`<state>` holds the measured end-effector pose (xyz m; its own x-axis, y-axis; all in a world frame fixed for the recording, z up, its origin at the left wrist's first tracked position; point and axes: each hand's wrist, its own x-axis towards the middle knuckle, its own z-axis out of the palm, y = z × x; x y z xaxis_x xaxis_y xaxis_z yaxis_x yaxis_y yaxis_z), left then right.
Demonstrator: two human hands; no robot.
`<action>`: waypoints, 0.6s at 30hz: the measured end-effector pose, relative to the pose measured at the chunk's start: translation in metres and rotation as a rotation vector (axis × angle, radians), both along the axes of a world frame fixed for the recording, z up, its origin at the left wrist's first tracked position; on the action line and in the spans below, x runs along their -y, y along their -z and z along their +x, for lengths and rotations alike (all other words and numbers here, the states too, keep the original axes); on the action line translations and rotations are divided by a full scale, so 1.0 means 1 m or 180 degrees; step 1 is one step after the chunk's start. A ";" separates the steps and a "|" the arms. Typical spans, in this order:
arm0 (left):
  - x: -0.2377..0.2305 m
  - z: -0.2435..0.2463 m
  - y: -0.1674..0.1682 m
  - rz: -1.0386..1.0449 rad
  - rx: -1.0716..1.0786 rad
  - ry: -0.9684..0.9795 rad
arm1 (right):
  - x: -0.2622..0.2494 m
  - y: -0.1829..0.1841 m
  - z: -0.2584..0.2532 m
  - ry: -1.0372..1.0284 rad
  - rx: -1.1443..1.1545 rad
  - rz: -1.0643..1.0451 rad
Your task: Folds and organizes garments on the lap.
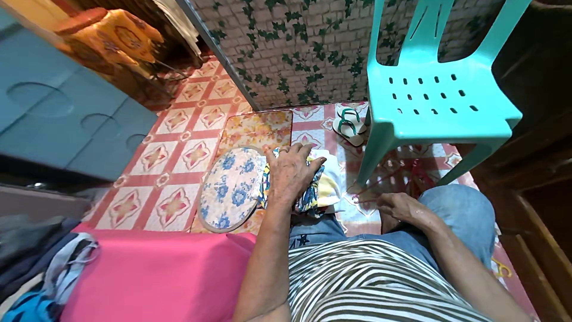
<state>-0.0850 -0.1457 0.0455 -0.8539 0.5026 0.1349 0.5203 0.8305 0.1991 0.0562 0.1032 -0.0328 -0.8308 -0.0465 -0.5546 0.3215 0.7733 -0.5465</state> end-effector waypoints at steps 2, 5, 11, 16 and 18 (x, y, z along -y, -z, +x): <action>0.000 0.000 0.000 -0.0008 -0.0008 0.0007 | 0.000 0.000 0.000 -0.0005 -0.0012 -0.0012; 0.000 0.001 -0.001 -0.0014 -0.0026 0.0007 | 0.000 -0.001 0.001 -0.0012 0.0001 -0.0019; -0.001 0.000 -0.001 -0.0081 0.0010 -0.0002 | 0.000 -0.002 0.001 -0.0014 0.0016 -0.0029; 0.000 0.000 0.000 -0.0051 -0.0022 0.0011 | 0.000 -0.002 0.001 -0.0036 -0.0024 -0.0020; -0.001 0.000 -0.002 -0.0074 0.0027 0.0001 | 0.000 -0.003 0.002 -0.0024 -0.0031 -0.0038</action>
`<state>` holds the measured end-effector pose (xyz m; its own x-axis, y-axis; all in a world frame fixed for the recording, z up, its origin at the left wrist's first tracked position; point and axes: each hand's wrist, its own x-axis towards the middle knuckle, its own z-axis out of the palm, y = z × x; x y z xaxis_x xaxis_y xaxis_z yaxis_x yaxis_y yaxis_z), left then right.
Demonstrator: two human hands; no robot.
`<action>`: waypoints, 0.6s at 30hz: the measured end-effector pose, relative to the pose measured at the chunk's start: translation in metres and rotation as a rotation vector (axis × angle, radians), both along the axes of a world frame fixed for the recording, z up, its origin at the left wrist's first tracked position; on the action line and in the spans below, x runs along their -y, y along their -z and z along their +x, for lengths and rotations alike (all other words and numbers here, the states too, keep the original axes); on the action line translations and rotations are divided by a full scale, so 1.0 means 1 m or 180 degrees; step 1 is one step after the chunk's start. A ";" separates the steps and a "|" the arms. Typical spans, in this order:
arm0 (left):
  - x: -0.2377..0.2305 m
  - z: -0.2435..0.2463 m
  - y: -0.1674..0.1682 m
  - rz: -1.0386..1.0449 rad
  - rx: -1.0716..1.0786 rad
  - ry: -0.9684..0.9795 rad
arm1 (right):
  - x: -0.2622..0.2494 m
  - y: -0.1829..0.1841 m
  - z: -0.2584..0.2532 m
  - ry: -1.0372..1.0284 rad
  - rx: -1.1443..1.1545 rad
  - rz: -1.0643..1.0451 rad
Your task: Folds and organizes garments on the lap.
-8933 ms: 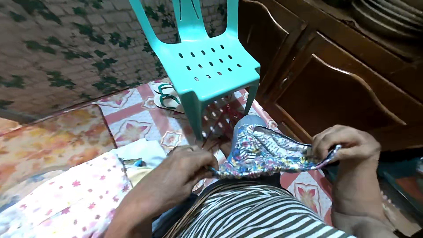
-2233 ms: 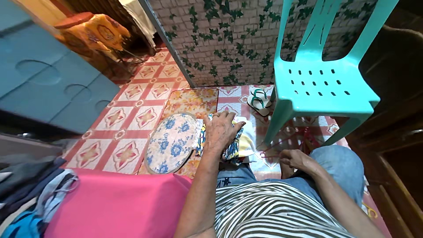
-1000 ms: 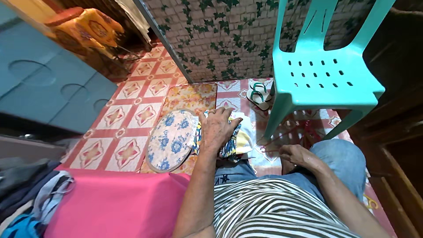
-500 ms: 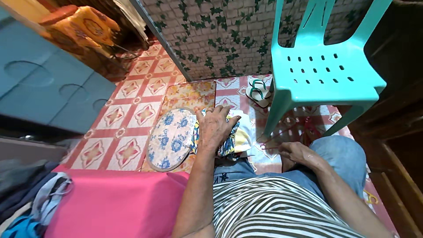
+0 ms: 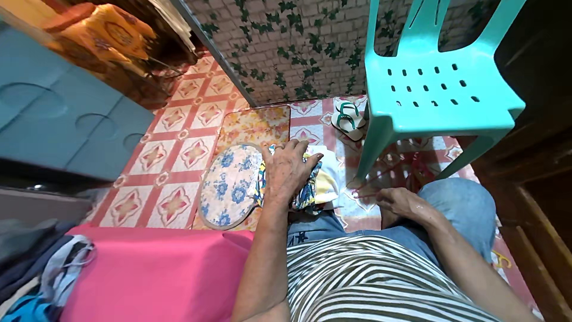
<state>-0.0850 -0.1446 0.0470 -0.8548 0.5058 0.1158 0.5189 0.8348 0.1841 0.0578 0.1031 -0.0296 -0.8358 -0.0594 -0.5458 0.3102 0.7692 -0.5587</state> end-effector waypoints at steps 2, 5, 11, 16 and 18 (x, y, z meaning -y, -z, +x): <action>0.000 0.000 0.000 -0.0038 0.0028 -0.0012 | 0.000 -0.001 0.000 -0.0001 -0.0002 -0.0002; 0.000 0.000 0.001 -0.0050 -0.0002 -0.0012 | 0.000 -0.001 0.000 0.0006 0.0019 -0.0010; 0.000 -0.001 0.001 -0.0055 0.0005 -0.0013 | 0.000 -0.002 -0.001 -0.0037 0.0050 0.0016; 0.000 -0.001 0.000 -0.0082 0.0049 -0.0027 | 0.000 -0.001 0.000 -0.0015 0.0063 0.0011; 0.000 -0.002 0.001 -0.0062 0.0014 -0.0008 | 0.000 -0.001 0.000 -0.0004 0.0041 0.0000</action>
